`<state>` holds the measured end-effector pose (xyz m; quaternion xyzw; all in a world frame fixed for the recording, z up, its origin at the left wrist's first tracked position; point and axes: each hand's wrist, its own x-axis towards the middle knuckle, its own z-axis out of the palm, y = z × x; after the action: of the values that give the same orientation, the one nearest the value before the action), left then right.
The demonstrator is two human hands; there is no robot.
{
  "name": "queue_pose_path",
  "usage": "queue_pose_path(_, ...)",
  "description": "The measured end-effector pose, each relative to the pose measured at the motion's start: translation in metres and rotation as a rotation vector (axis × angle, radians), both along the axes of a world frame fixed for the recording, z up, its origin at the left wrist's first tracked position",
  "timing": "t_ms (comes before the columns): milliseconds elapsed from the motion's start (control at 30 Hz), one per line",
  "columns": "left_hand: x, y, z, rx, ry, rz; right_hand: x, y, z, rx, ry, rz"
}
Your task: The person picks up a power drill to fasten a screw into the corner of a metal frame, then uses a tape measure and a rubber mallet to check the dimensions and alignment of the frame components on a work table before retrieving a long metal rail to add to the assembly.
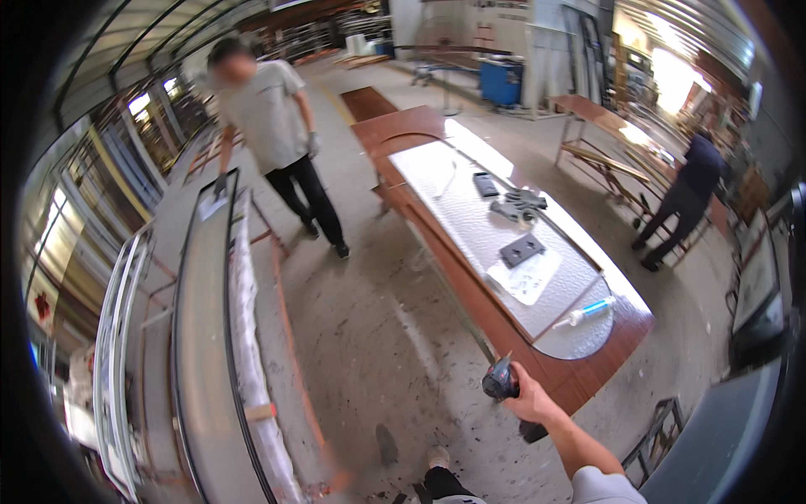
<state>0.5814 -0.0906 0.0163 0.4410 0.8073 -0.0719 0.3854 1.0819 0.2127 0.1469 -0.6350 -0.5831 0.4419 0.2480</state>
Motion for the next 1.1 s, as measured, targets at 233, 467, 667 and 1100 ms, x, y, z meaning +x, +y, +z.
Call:
queue_pose_path(233, 0.013, 0.008, 0.027, 0.549, -0.275, 0.259, -0.111, -0.062, -0.015, -0.392, 0.961, 0.212)
queue_pose_path(467, 0.034, -0.083, 0.039, 0.604, -0.46, 0.592, -0.224, -0.147, -0.088, -0.879, 0.385, 0.629)
queue_pose_path(667, 0.034, -0.224, -0.019, 0.402, -0.372, 0.791, -0.306, -0.246, -0.134, -0.773, -0.429, 1.299)
queue_pose_path(1100, 0.072, -0.43, -0.2, 0.144, -0.235, 1.048, -0.475, -0.446, -0.394, -0.107, -0.458, 1.651)
